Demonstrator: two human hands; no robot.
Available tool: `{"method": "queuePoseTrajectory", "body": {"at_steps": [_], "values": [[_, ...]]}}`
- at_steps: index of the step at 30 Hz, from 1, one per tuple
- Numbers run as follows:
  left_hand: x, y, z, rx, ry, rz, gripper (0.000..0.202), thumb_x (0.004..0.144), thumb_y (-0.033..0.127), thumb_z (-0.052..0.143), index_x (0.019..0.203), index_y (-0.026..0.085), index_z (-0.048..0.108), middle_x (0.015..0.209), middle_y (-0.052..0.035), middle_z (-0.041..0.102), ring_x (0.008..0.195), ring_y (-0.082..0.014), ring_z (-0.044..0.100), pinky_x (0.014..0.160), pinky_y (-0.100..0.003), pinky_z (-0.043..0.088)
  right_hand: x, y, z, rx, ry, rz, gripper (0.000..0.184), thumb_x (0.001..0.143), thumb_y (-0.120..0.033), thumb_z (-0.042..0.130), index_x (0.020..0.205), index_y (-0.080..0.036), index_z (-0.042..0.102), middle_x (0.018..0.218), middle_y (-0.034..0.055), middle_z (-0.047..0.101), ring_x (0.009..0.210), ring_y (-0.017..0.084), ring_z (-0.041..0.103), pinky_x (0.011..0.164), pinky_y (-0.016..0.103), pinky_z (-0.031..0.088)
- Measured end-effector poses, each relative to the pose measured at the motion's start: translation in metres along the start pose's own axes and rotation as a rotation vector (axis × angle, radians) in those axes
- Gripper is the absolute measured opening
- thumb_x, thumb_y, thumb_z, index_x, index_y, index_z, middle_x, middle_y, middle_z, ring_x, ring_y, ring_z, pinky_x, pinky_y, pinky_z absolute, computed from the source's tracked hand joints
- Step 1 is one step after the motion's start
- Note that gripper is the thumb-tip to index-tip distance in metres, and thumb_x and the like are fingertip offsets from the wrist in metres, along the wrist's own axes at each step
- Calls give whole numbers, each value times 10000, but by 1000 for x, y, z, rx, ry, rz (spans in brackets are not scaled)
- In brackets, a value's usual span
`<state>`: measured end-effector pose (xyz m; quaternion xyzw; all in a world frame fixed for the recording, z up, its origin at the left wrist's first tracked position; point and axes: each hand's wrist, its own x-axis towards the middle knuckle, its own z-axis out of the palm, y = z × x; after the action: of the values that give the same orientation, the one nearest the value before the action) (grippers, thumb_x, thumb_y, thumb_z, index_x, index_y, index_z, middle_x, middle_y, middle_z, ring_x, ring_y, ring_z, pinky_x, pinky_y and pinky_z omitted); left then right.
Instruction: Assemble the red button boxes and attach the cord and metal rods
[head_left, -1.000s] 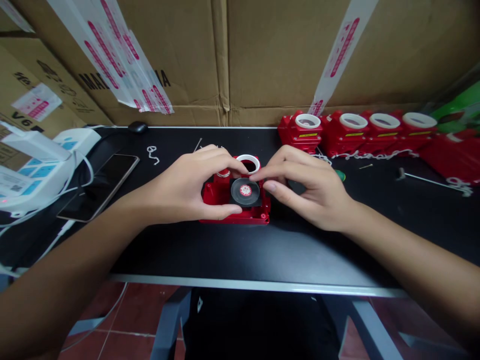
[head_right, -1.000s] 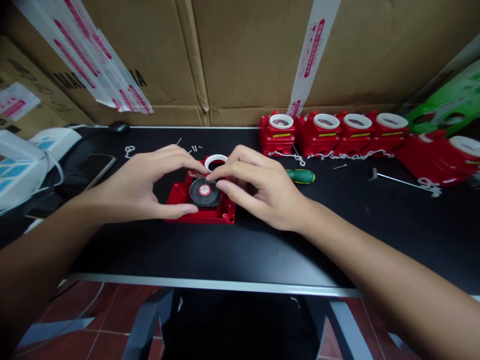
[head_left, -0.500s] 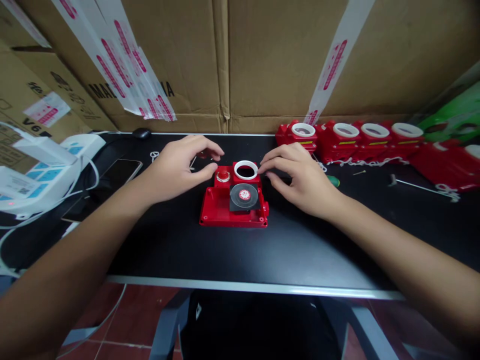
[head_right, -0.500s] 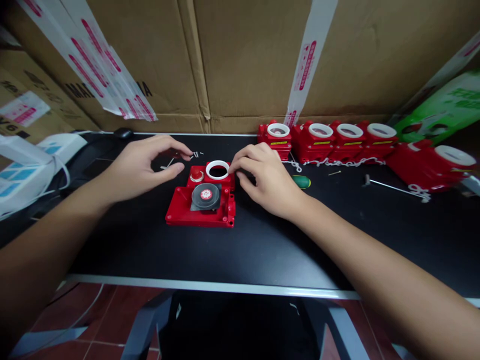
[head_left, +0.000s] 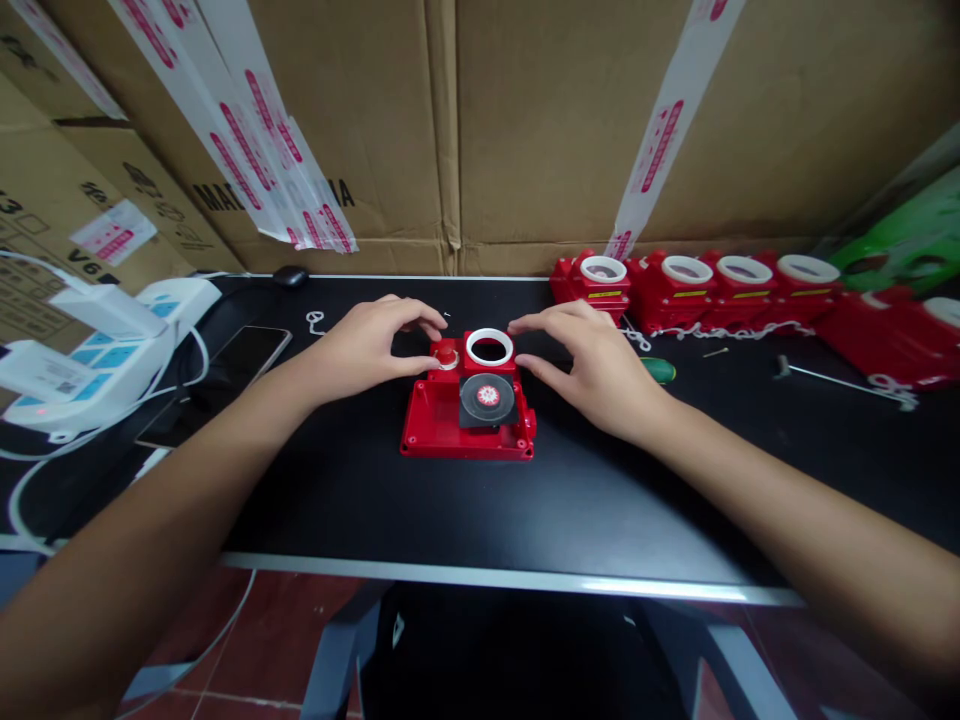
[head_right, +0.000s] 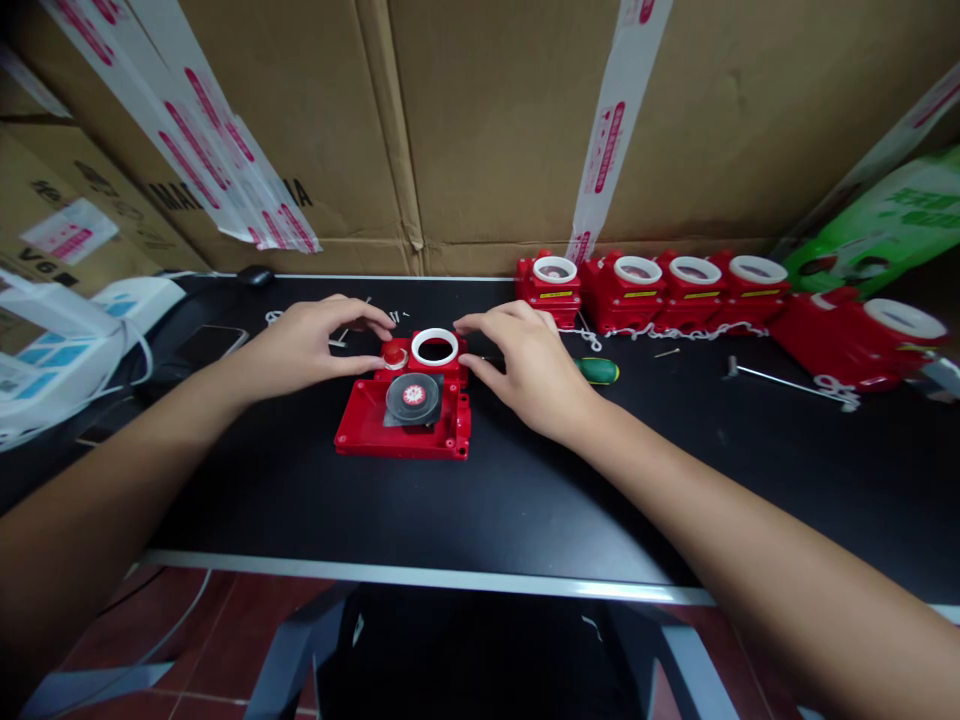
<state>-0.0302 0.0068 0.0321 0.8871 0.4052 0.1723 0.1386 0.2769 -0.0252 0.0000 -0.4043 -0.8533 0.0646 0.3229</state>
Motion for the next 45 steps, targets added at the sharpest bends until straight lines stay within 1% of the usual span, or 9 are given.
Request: {"method": "queuePoseTrajectory", "body": {"at_steps": [8, 16, 20, 26, 30, 34, 37, 41, 45], "values": [[3, -1, 9, -26, 80, 70, 351, 929, 376, 737, 1237, 210, 709, 1080, -49, 807, 1078, -244, 697, 945, -383, 495, 1, -6, 2, -9, 1, 34, 304, 966, -213, 733, 1269, -218, 710, 1258, 89, 775, 1179, 318, 650, 1046, 536, 495], [4, 0, 19, -210, 122, 81, 361, 899, 311, 763, 1233, 184, 711, 1110, -70, 792, 1019, -213, 754, 962, -371, 579, 0, -8, 1, 8, -28, 8, 319, 992, -211, 685, 1311, -221, 683, 1293, 91, 758, 1196, 316, 647, 1056, 540, 512], [4, 1, 18, -340, 239, 68, 349, 899, 275, 763, 1221, 154, 706, 1119, -96, 785, 1004, -215, 770, 948, -376, 629, -1, -7, -1, -14, -7, 26, 390, 1003, -228, 667, 1390, -192, 637, 1363, 121, 721, 1247, 323, 640, 1088, 547, 498], [3, 0, 10, -414, 440, 29, 384, 834, 251, 836, 1189, 171, 713, 1106, -75, 760, 1047, -227, 752, 912, -374, 651, -1, -7, -6, -58, 42, 50, 374, 1011, -260, 626, 1379, -192, 626, 1343, 150, 721, 1226, 351, 655, 1061, 573, 509], [1, 5, 4, -497, 510, 59, 379, 819, 252, 860, 1164, 195, 714, 1122, -69, 742, 1076, -230, 737, 911, -370, 647, -3, -12, -8, 14, 76, 69, 387, 1058, -353, 567, 1415, -206, 599, 1379, 143, 707, 1245, 341, 656, 1067, 566, 513], [-2, 14, -2, -596, 512, 105, 360, 807, 240, 894, 1122, 208, 722, 1075, -51, 742, 1026, -194, 732, 906, -333, 636, -6, -18, -12, 310, 61, 44, 529, 1047, -484, 603, 1519, -262, 514, 1524, 113, 620, 1355, 323, 617, 1159, 553, 486], [-3, 19, -5, -700, 475, 164, 365, 771, 171, 923, 1085, 188, 737, 1000, -37, 750, 940, -147, 730, 855, -259, 625, -8, -22, -15, 487, 50, 21, 630, 993, -492, 697, 1554, -303, 479, 1571, 90, 575, 1385, 322, 602, 1172, 532, 507], [-5, 23, -10, -766, 433, 224, 329, 756, 104, 917, 1029, 166, 743, 946, -35, 745, 866, -115, 714, 805, -215, 608, -9, -25, -16, 550, 47, -10, 656, 937, -437, 786, 1524, -325, 515, 1550, 80, 591, 1359, 327, 626, 1150, 531, 540], [-7, 25, -20, -706, 358, 296, 306, 716, 102, 935, 943, 167, 741, 892, -32, 720, 805, -113, 686, 714, -203, 580, -10, -28, -19, 462, 38, -87, 652, 895, -408, 826, 1477, -303, 552, 1461, 100, 637, 1316, 337, 642, 1130, 539, 540]]}}
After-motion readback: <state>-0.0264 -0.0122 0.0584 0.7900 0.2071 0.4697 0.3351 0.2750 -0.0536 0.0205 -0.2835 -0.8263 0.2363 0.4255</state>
